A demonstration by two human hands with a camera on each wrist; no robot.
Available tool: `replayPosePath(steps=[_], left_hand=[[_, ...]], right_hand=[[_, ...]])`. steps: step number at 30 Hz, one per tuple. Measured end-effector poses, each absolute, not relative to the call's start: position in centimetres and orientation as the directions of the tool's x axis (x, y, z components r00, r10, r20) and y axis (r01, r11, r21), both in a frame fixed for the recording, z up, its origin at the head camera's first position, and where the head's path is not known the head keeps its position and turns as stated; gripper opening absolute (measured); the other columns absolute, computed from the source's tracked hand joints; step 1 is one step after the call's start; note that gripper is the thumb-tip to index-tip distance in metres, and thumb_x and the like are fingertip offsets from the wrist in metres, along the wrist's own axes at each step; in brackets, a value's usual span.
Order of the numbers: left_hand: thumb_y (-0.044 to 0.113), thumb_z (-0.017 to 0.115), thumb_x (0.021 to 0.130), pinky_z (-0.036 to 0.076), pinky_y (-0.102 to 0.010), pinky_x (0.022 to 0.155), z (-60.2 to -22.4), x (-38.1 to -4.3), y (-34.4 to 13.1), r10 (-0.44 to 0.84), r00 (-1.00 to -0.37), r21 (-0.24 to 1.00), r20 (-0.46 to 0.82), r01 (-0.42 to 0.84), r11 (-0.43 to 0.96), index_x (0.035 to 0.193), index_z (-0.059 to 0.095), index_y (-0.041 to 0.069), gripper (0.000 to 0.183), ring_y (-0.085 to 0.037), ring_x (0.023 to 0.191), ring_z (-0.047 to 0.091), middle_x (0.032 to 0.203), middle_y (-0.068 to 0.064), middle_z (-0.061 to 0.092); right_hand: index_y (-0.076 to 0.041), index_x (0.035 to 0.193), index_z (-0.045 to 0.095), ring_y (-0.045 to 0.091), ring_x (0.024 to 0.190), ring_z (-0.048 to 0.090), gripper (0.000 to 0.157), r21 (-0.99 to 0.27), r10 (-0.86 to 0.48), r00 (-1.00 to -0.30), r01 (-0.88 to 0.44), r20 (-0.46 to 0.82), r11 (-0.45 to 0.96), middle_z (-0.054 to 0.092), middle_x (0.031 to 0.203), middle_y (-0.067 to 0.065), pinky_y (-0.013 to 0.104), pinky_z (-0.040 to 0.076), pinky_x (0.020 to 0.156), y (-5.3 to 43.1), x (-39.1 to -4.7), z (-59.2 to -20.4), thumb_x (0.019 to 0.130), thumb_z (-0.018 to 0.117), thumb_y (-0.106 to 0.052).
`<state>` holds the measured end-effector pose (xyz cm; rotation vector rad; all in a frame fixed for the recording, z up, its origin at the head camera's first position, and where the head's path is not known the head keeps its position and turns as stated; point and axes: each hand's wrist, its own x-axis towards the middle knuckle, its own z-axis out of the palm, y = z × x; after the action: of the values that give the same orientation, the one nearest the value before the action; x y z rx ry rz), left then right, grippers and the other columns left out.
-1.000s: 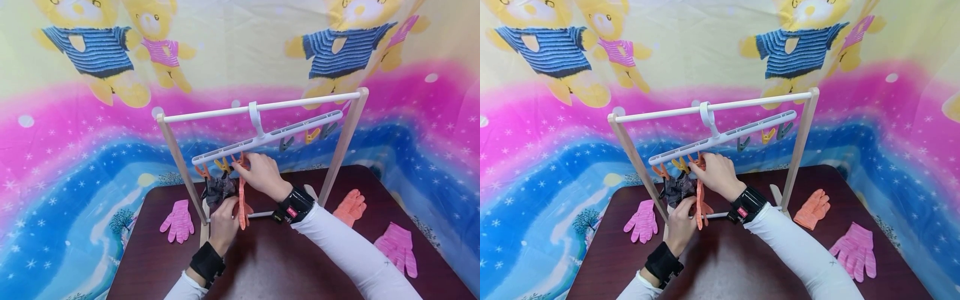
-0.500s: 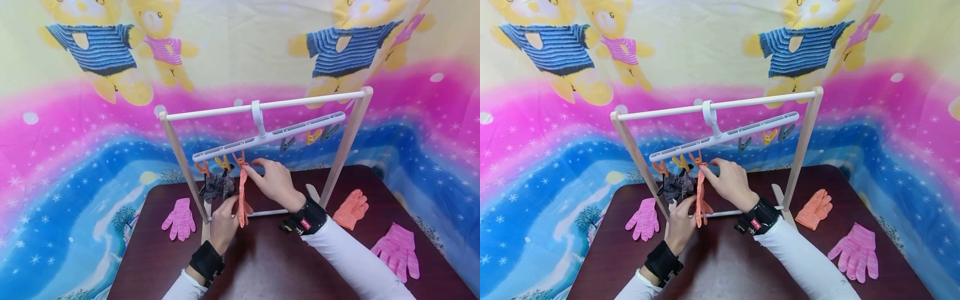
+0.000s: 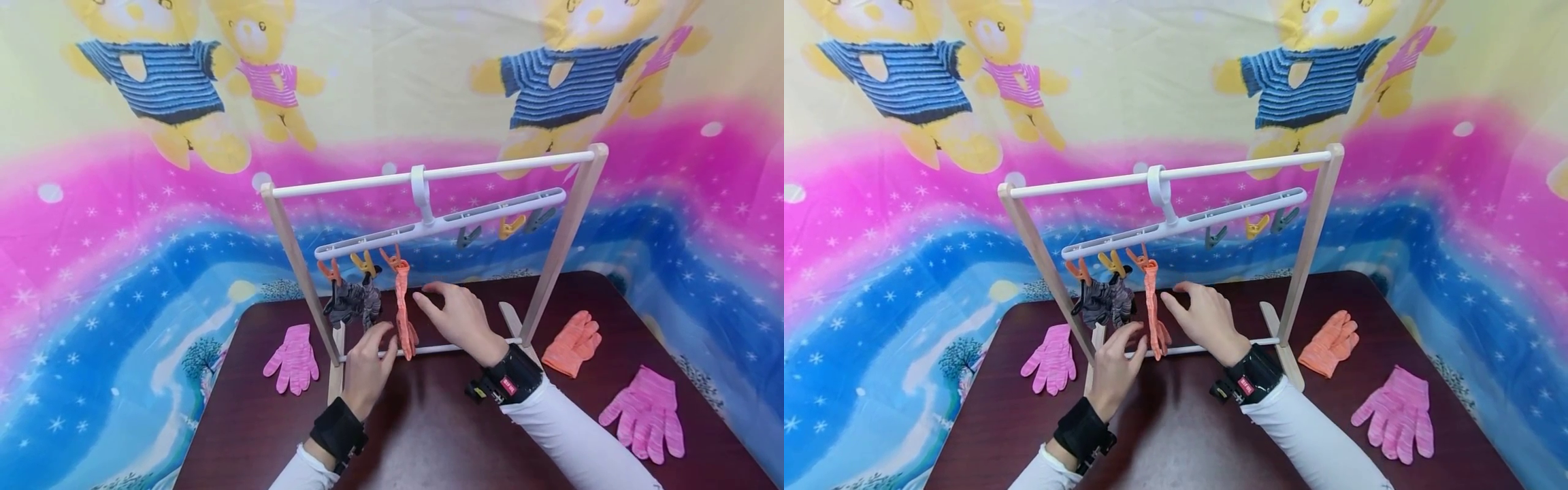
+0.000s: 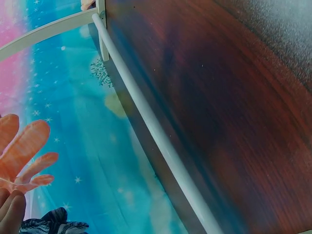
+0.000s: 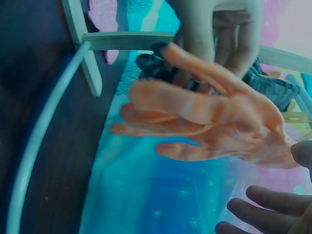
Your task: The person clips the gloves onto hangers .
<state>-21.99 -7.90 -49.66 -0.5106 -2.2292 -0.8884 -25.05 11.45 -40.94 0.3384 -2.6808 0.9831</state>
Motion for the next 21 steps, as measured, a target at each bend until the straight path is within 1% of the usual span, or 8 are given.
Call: replayPosePath(steps=[3,6,8,10,15,21], left_hand=[[0.011,0.076,0.089,0.061,-0.035,0.081,-49.9,-21.8,-7.8,0.113,-0.691,0.436,0.714,0.565,0.7,0.115,0.071,0.007,0.026,-0.022,0.101,0.075,0.112,-0.01,0.075],[0.013,0.078,0.088,0.061,-0.035,0.079,-50.1,-21.5,-7.7,0.123,-0.685,0.419,0.718,0.567,0.71,0.115,0.071,0.007,0.028,-0.021,0.099,0.075,0.112,-0.01,0.076],[0.013,0.079,0.087,0.061,-0.034,0.077,-50.4,-21.4,-7.7,0.128,-0.682,0.406,0.72,0.564,0.719,0.114,0.072,0.008,0.029,-0.021,0.097,0.076,0.111,-0.009,0.076],[0.014,0.08,0.086,0.061,-0.034,0.075,-50.6,-21.2,-7.7,0.131,-0.681,0.395,0.721,0.559,0.729,0.114,0.072,0.008,0.029,-0.02,0.096,0.076,0.111,-0.009,0.076],[0.017,0.081,0.085,0.061,-0.033,0.073,-51.0,-20.9,-7.7,0.13,-0.678,0.375,0.724,0.545,0.75,0.113,0.073,0.01,0.03,-0.019,0.094,0.077,0.11,-0.007,0.077],[0.016,0.081,0.084,0.06,-0.032,0.071,-51.5,-20.5,-7.7,0.133,-0.672,0.354,0.728,0.535,0.767,0.11,0.074,0.011,0.027,-0.017,0.093,0.077,0.107,-0.005,0.077]], right_hand=[[-0.011,0.119,0.074,0.028,0.092,0.073,0.042,-0.6,-0.116,-0.937,-0.302,0.328,0.74,0.077,0.11,0.009,0.04,0.053,0.067,11.6,-24.9,-41.7,0.097,0.063,-0.045],[-0.012,0.118,0.074,0.024,0.085,0.072,0.04,-0.604,-0.112,-0.94,-0.295,0.322,0.74,0.078,0.106,0.008,0.038,0.053,0.066,11.7,-24.7,-42.6,0.096,0.065,-0.044],[-0.012,0.118,0.074,0.023,0.084,0.071,0.04,-0.607,-0.108,-0.944,-0.286,0.313,0.742,0.078,0.105,0.007,0.037,0.053,0.066,11.9,-24.5,-43.1,0.096,0.065,-0.043],[-0.011,0.119,0.073,0.023,0.084,0.071,0.04,-0.611,-0.107,-0.949,-0.275,0.297,0.742,0.077,0.106,0.008,0.039,0.054,0.068,12.0,-24.3,-43.7,0.096,0.065,-0.043],[-0.008,0.119,0.073,0.027,0.099,0.073,0.042,-0.612,-0.11,-0.955,-0.263,0.275,0.746,0.076,0.114,0.01,0.047,0.056,0.08,12.3,-23.9,-44.9,0.096,0.066,-0.042],[-0.007,0.119,0.072,0.029,0.104,0.072,0.041,-0.605,-0.12,-0.958,-0.258,0.259,0.753,0.076,0.115,0.01,0.048,0.056,0.085,12.7,-23.4,-46.2,0.095,0.066,-0.04]])
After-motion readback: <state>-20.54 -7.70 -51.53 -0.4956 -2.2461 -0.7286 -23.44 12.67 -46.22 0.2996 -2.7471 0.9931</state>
